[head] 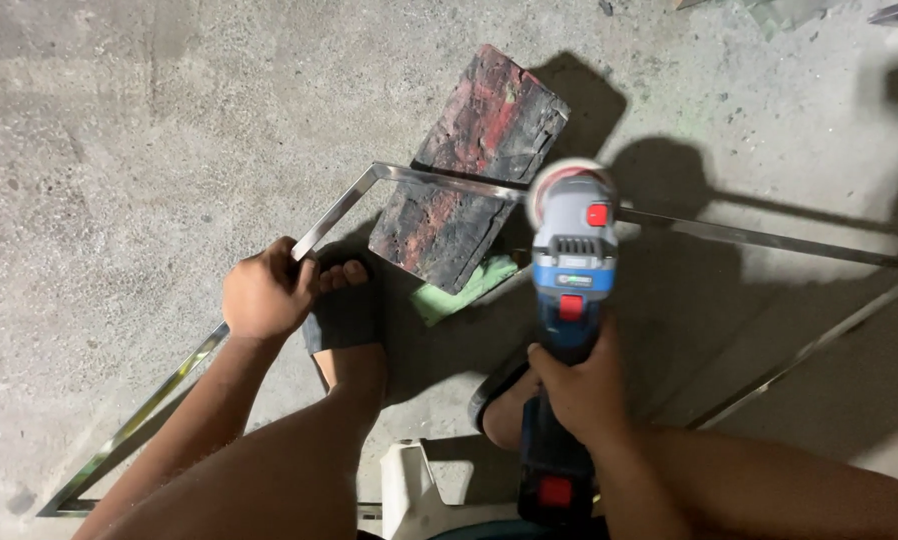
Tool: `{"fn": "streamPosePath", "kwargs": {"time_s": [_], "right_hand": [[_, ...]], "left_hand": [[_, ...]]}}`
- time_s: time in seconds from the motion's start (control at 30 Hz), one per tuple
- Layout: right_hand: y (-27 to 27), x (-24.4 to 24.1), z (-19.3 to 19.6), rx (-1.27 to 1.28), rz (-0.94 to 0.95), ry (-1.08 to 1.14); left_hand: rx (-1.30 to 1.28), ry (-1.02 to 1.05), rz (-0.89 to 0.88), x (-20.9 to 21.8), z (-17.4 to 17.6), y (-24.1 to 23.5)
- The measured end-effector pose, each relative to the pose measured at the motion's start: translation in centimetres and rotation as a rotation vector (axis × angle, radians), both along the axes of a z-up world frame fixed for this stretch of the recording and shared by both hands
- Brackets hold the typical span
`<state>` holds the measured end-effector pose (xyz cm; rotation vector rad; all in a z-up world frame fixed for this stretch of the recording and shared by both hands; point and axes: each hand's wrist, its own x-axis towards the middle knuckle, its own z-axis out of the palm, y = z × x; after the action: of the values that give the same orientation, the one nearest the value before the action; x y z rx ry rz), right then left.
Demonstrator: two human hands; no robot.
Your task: Grinding the edges and joints of a rectangular metal frame using a handheld angle grinder.
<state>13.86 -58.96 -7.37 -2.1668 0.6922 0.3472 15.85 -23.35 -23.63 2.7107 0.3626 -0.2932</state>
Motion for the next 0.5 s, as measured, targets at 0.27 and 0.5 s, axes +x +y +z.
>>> {"fn": "streamPosePath", "kwargs": {"time_s": [0.27, 0.5], "right_hand": [[-0.5, 1.4, 1.3, 0.093, -0.035, -0.007], [0.2, 0.5, 0.8, 0.048, 0.006, 0.078]], "left_hand": [[-0.112, -0.041, 0.046, 0.4, 1.1, -0.2], [-0.28, -0.165, -0.024, 1.1, 3.7, -0.7]]}}
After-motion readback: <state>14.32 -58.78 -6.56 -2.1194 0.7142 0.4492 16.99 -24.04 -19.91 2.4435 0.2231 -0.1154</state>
